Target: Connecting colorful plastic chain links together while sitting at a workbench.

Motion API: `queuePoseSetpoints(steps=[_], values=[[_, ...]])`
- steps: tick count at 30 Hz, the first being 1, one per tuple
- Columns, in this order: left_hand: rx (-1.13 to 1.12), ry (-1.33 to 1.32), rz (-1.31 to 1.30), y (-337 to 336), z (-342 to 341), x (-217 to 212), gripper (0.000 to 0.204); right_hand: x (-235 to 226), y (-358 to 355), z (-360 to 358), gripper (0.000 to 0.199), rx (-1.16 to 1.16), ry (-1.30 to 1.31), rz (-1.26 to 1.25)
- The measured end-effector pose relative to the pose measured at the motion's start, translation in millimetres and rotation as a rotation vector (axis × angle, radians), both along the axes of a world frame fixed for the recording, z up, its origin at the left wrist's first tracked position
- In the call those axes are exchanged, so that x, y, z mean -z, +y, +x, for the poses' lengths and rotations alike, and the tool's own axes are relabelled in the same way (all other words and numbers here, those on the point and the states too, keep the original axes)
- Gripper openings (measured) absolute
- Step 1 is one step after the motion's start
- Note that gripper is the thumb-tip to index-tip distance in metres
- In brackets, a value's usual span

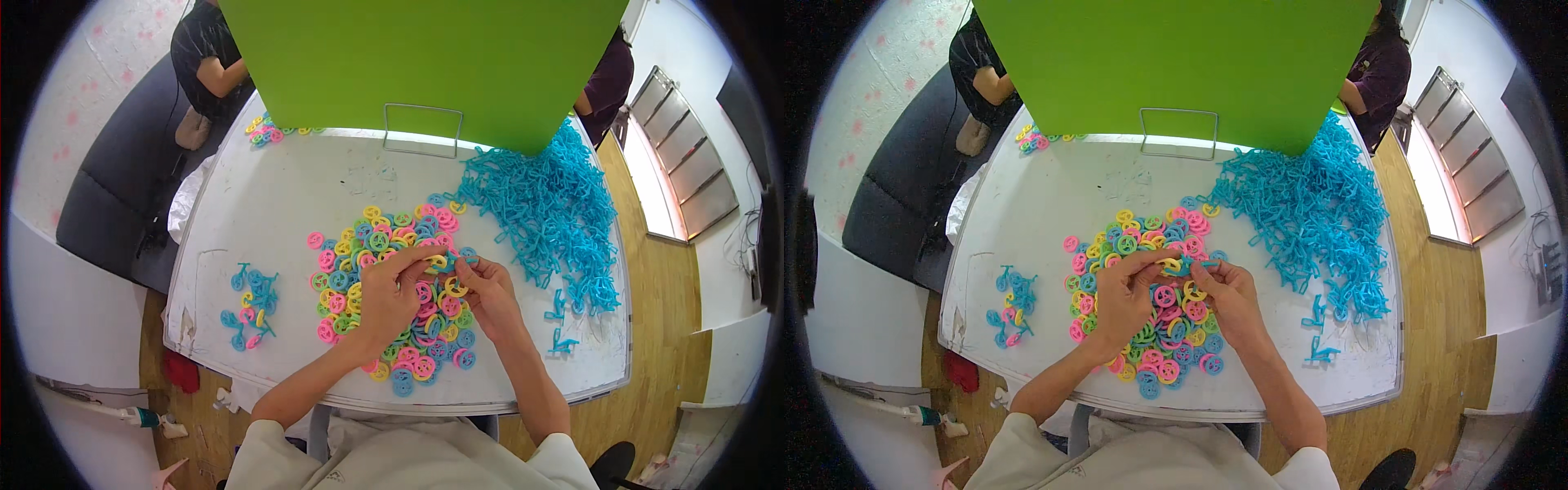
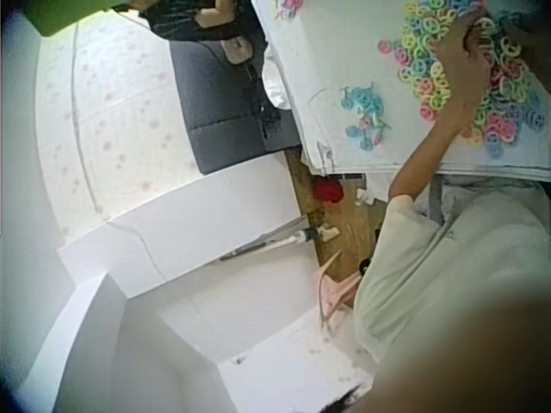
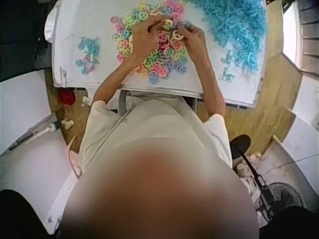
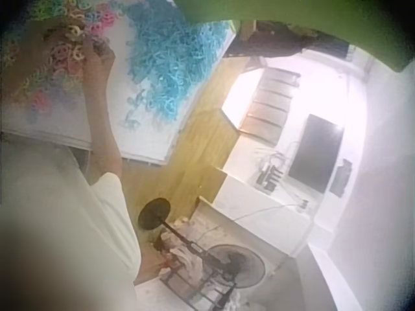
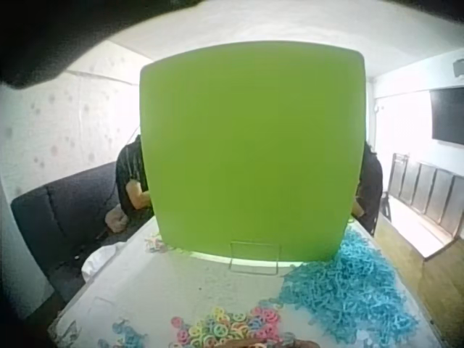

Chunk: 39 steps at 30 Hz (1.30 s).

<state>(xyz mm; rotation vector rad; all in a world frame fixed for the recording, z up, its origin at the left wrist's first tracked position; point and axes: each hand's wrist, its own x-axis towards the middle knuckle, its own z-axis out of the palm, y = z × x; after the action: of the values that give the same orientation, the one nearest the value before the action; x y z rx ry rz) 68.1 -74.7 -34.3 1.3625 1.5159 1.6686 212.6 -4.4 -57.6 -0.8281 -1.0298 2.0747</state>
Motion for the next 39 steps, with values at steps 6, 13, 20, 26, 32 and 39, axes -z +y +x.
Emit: queuePoseSetpoints(steps=[6,13,20,26,32,39], values=[[-0.049,0.08,-0.107,-2.9,7.7,-4.1,0.027,-2.3,-9.7,-6.9,0.013,0.289,-0.287,0.38],[0.083,-0.049,-0.057,0.5,-9.3,6.6,0.022,-12.9,-13.2,-1.3,0.01,0.229,-0.36,0.778],[0.015,0.077,-0.174,-34.9,-30.3,-19.4,0.019,-20.0,0.8,6.0,0.016,-0.122,-0.292,0.843],[-0.648,0.32,-0.221,-101.9,-121.3,-6.0,0.022,8.5,50.8,45.5,0.026,0.494,-1.104,1.242],[-0.89,0.75,-0.363,-124.7,-156.8,25.6,0.02,22.6,55.6,46.0,0.025,0.522,-1.389,1.143],[-0.362,0.645,-0.182,-51.4,-77.1,-0.6,0.02,6.5,51.6,43.6,0.019,0.731,-1.16,1.277]])
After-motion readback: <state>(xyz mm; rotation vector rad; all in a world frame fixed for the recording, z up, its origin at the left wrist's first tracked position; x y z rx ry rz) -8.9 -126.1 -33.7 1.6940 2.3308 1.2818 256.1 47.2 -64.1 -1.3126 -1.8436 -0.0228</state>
